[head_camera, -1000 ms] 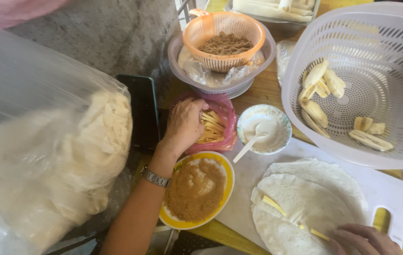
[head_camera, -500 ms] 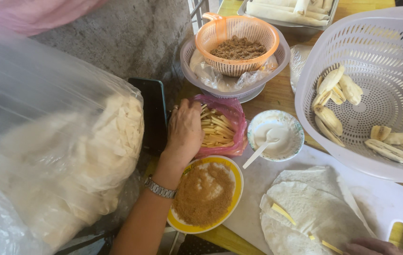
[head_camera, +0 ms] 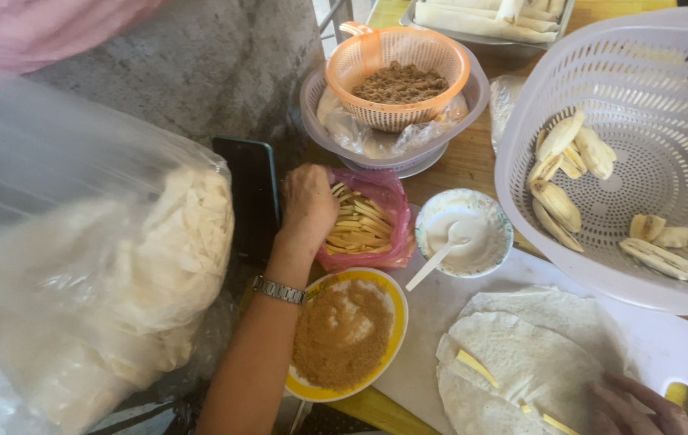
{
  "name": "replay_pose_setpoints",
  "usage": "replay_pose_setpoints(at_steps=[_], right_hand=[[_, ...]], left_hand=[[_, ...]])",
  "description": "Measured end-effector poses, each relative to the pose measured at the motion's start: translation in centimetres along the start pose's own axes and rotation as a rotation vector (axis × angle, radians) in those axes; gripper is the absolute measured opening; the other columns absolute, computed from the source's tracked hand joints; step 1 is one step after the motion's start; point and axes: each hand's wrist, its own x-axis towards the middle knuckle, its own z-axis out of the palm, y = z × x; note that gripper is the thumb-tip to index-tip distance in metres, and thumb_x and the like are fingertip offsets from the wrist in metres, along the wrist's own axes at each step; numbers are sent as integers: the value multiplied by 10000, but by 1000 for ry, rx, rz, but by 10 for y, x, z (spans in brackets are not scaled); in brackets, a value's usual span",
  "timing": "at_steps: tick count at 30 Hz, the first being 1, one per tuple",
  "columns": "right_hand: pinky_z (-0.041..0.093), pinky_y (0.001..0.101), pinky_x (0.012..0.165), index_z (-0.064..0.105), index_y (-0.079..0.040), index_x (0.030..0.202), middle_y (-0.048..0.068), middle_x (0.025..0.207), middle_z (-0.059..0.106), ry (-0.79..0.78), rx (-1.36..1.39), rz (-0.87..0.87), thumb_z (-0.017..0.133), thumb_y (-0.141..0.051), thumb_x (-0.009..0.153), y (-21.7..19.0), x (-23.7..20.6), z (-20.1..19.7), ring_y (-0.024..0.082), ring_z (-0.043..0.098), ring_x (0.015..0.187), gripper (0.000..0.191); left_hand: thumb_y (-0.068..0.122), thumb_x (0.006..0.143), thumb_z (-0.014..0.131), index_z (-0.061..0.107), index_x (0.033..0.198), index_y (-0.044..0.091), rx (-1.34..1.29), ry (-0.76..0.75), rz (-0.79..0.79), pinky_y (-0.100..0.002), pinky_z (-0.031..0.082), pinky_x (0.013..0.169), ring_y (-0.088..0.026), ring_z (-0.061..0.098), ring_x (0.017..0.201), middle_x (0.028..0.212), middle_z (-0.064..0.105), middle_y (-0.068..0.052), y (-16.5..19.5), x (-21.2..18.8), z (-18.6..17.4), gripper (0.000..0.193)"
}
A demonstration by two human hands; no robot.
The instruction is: The person places sliced bananas and yellow sticks onto a thin sheet, then rolls the sheet around the filling to form a cylindrical roll. The person repeats this process multiple times, handling the ingredients and sheet by hand.
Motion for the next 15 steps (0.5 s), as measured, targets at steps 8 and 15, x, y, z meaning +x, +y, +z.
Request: replay_pose_setpoints(at_steps=[8, 15], right_hand=[[627, 261, 791, 799, -167, 1055, 55, 1294, 723, -14, 72, 49, 811, -112, 761, 24, -5, -7, 139, 741, 898, 300], [617, 266, 862, 786, -160, 1045, 44, 1295, 708, 32, 103, 95, 785, -158, 785, 6, -14, -24, 144, 716, 1010, 260]], left_hand=[[20, 750, 743, 793, 794, 60, 132, -74, -76, -474, 561, 829, -414, 708, 869, 838, 721, -239, 27, 12, -1, 77], [3, 670, 750, 771, 737, -15, 404, 10, 32, -482, 542, 841, -439, 704, 881, 866, 723, -264, 29, 10, 14, 73]])
